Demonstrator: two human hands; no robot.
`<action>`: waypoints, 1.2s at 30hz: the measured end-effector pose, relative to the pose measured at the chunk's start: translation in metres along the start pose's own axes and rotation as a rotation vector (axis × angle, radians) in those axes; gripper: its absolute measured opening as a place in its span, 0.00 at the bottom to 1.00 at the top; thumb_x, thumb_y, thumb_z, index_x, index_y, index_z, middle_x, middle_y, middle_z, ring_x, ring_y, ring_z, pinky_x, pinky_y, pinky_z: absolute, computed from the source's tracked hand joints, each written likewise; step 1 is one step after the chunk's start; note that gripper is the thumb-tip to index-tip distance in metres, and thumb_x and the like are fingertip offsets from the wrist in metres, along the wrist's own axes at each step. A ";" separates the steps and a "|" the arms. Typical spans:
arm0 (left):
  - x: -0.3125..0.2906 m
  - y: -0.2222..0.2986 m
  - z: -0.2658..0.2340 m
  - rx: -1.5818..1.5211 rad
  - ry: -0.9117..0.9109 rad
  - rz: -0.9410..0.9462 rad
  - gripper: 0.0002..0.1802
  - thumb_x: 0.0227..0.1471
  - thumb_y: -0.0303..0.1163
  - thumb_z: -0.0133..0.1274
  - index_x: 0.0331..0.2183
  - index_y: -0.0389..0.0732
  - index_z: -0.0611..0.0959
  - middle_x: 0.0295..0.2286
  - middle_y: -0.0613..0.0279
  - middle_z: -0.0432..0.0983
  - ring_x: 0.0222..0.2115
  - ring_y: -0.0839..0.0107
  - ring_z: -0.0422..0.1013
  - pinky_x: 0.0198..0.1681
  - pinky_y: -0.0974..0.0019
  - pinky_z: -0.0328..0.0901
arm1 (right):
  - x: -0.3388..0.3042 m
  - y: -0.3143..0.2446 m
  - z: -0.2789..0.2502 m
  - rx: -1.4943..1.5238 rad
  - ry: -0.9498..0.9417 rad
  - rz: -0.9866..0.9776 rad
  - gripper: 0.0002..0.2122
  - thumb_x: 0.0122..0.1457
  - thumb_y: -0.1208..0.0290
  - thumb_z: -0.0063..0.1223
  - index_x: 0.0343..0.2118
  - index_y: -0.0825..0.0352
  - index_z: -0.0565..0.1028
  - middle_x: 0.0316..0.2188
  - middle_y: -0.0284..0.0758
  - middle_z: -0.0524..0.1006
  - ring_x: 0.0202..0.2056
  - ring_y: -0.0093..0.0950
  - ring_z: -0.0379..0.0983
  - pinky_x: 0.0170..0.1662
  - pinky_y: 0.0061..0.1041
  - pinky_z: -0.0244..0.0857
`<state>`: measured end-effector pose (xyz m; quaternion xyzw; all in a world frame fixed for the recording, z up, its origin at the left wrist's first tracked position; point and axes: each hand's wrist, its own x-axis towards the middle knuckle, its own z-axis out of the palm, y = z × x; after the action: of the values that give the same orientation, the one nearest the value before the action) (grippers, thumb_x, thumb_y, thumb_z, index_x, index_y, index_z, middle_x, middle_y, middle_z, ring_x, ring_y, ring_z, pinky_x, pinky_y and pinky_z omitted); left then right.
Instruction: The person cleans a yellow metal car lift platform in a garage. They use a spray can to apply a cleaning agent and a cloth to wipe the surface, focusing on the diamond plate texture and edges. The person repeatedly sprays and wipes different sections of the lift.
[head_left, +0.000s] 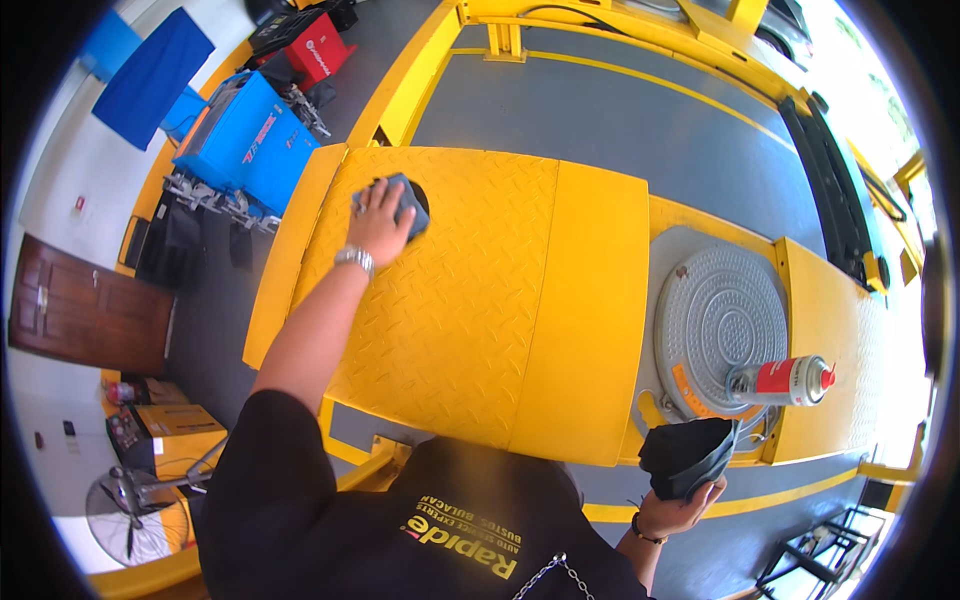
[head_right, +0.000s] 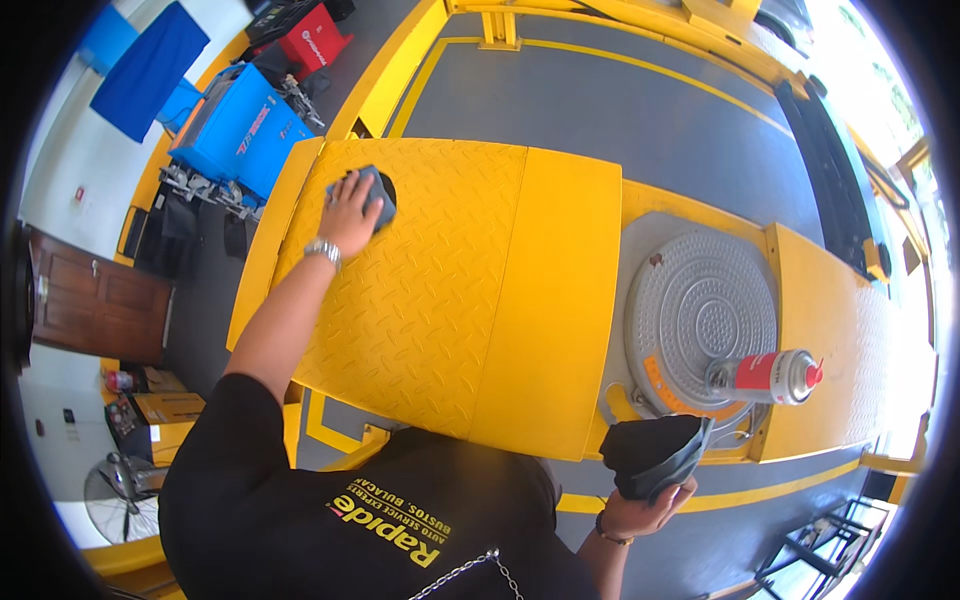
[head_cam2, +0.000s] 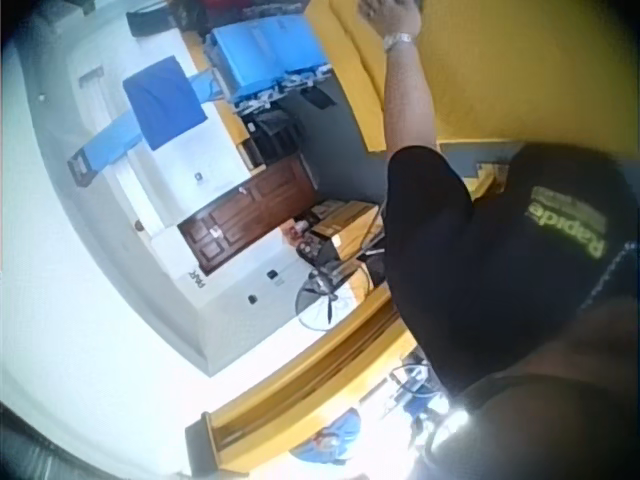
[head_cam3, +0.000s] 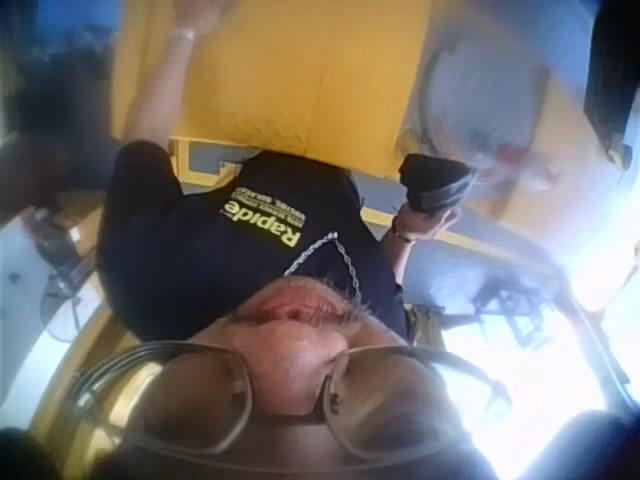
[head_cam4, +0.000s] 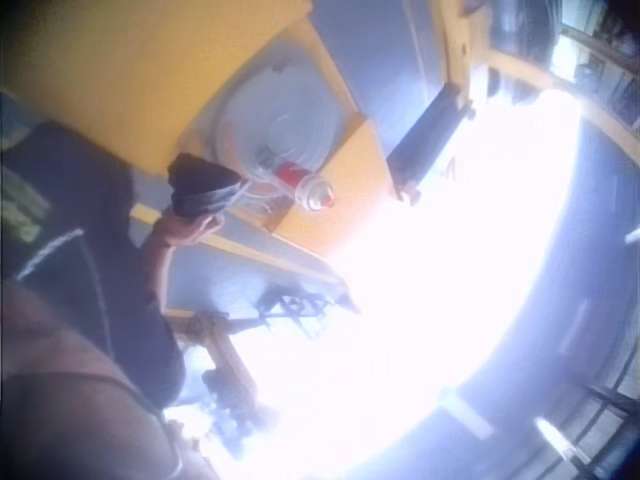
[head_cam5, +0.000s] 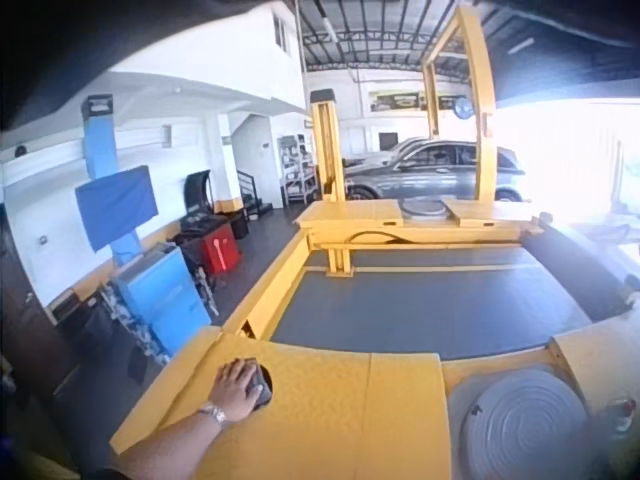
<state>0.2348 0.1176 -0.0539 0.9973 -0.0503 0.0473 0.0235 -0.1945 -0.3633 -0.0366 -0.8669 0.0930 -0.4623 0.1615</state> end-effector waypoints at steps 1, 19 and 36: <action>0.031 -0.006 -0.001 0.018 -0.032 -0.143 0.37 0.67 0.59 0.38 0.70 0.53 0.64 0.72 0.54 0.49 0.72 0.44 0.46 0.73 0.39 0.40 | 0.006 0.003 0.004 0.042 -0.002 -0.030 0.37 0.55 0.76 0.69 0.67 0.59 0.64 0.50 0.47 0.73 0.47 0.48 0.75 0.46 0.44 0.70; -0.264 0.178 -0.028 -0.329 -0.006 0.158 0.34 0.65 0.51 0.48 0.67 0.49 0.70 0.71 0.56 0.54 0.73 0.49 0.46 0.74 0.40 0.41 | 0.054 0.086 0.104 0.482 -0.261 -0.399 0.34 0.53 0.73 0.71 0.64 0.65 0.68 0.65 0.56 0.68 0.61 0.56 0.70 0.61 0.53 0.67; -0.382 0.020 -0.047 -1.342 0.992 -0.945 0.32 0.65 0.25 0.48 0.68 0.36 0.64 0.62 0.51 0.69 0.59 0.63 0.70 0.62 0.61 0.65 | 0.019 0.013 0.032 0.787 -0.359 0.238 0.20 0.73 0.66 0.39 0.56 0.81 0.71 0.58 0.49 0.74 0.58 0.45 0.70 0.62 0.45 0.64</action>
<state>-0.1504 0.1372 -0.0429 0.5595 0.3561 0.4113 0.6252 -0.1571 -0.3747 -0.0430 -0.7891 -0.0205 -0.2828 0.5449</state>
